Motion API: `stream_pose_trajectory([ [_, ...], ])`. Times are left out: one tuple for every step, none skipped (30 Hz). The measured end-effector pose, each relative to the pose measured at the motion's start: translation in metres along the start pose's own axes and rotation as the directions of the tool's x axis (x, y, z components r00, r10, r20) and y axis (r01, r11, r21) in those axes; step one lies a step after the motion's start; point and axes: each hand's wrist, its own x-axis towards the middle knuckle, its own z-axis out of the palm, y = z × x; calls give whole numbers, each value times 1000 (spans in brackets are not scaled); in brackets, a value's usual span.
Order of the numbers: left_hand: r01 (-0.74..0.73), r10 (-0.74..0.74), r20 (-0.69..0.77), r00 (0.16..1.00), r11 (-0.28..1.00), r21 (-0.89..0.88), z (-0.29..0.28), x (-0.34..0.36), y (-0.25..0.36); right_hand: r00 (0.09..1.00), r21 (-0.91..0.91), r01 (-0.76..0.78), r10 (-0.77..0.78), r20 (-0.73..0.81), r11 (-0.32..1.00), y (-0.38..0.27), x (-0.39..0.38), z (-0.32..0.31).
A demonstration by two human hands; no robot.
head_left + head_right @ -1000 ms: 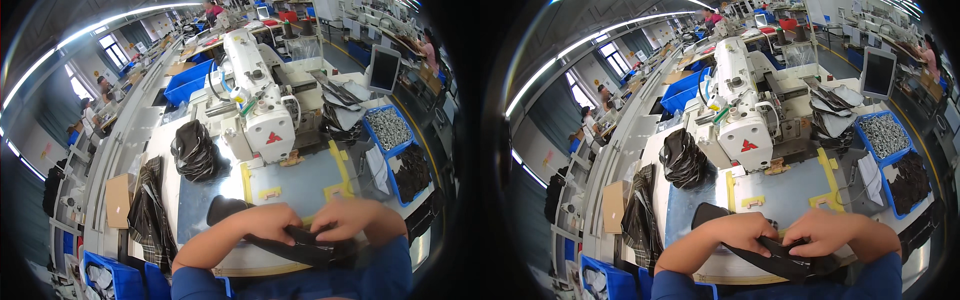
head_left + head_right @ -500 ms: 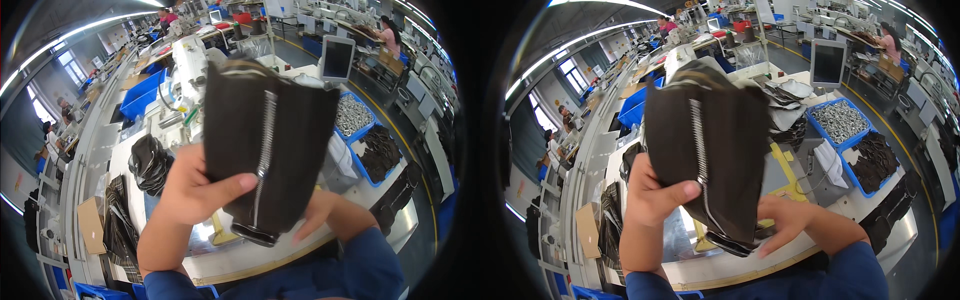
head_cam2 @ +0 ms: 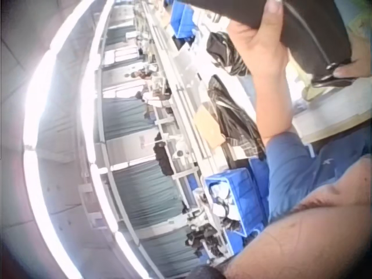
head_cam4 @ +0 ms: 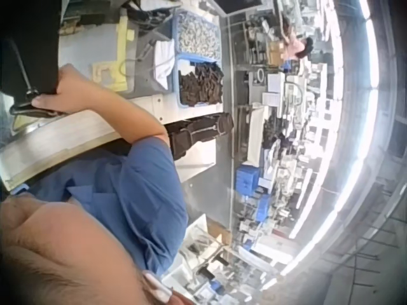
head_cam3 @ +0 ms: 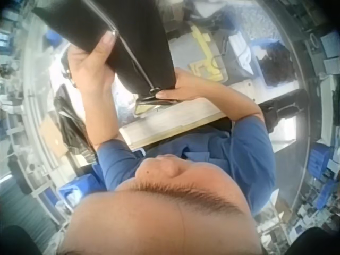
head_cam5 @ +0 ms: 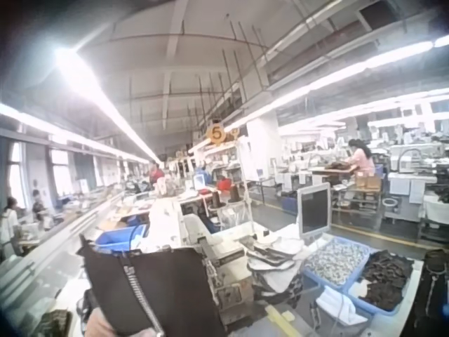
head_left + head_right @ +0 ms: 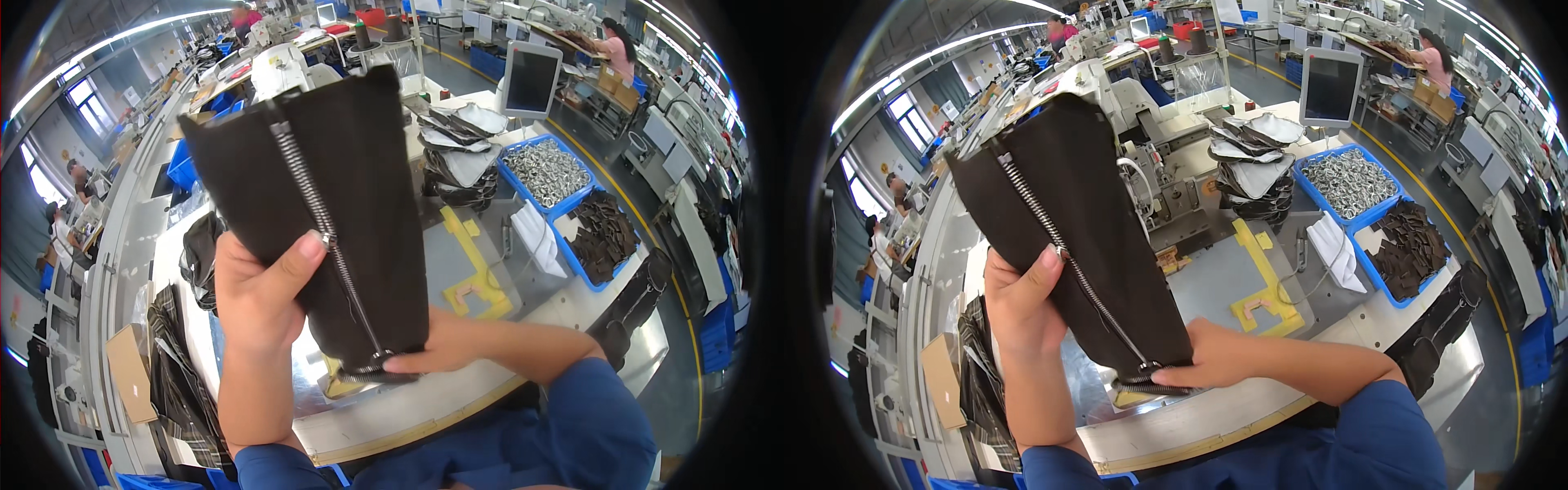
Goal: The person sews zippers onto small fabric pouches using an industrial sewing machine. They repeatedly align the zipper, feed the pouch under the needle, sew, and trim the thread before moving to the next pouch.
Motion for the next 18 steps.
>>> stream_pose_trajectory([
  [-9, 9, -15, 1000, 1000, 23, -5, -1, 1, 1000, 31, -19, 19, 25, 999, 0, -3, 2],
  [-17, 18, -29, 999, 999, 46, -10, -2, 2, 999, 54, 7, -9, 38, 998, -5, -10, 5],
  [41, -40, -44, 998, 999, 9, -15, -3, -3, 999, 58, -28, 26, 42, 998, -3, -21, 7],
  [99, -100, -63, 993, 995, -16, -22, -7, -8, 997, 71, -53, 50, 52, 996, 1, -30, 11],
  [157, -160, -79, 984, 987, -43, -27, -11, -15, 995, 83, -78, 73, 62, 993, 5, -39, 14],
  [184, -191, -118, 975, 981, -63, -30, -16, -27, 995, 60, -84, 80, 67, 995, 11, -43, 15],
  [247, -251, -130, 959, 968, -52, -36, -20, -39, 994, 42, -80, 77, 73, 996, 20, -46, 15],
  [302, -301, -134, 944, 953, -10, -38, -25, -49, 987, 16, -152, 151, 55, 988, 27, -43, 9],
  [360, -355, -131, 926, 933, 20, -40, -30, -63, 971, -11, -235, 235, 31, 972, 33, -41, 3],
  [388, -377, -126, 918, 918, 77, -42, -36, -75, 961, 16, -274, 274, -33, 962, 32, -30, -8],
  [413, -399, -121, 909, 901, 134, -44, -42, -86, 945, 44, -310, 313, -96, 950, 30, -17, -20],
  [414, -395, -147, 907, 900, 136, -43, -49, -93, 950, 212, -212, 252, -184, 954, 18, -1, -28],
  [416, -397, -134, 908, 893, 173, -45, -53, -96, 937, 362, -97, 207, -282, 927, 1, 14, -35],
  [416, -399, -120, 909, 884, 212, -47, -56, -96, 931, 381, -56, 186, -315, 923, -5, 24, -43],
  [413, -400, -104, 911, 876, 248, -49, -57, -97, 923, 395, -18, 168, -348, 918, -10, 32, -51],
  [410, -402, -89, 911, 868, 281, -46, -55, -91, 914, 410, 26, 145, -380, 912, -13, 36, -56],
  [378, -365, -97, 926, 889, 259, -42, -55, -87, 921, 375, 35, 116, -371, 926, -15, 38, -57],
  [341, -325, -106, 940, 909, 238, -37, -54, -84, 929, 339, 46, 84, -361, 940, -15, 40, -58],
])
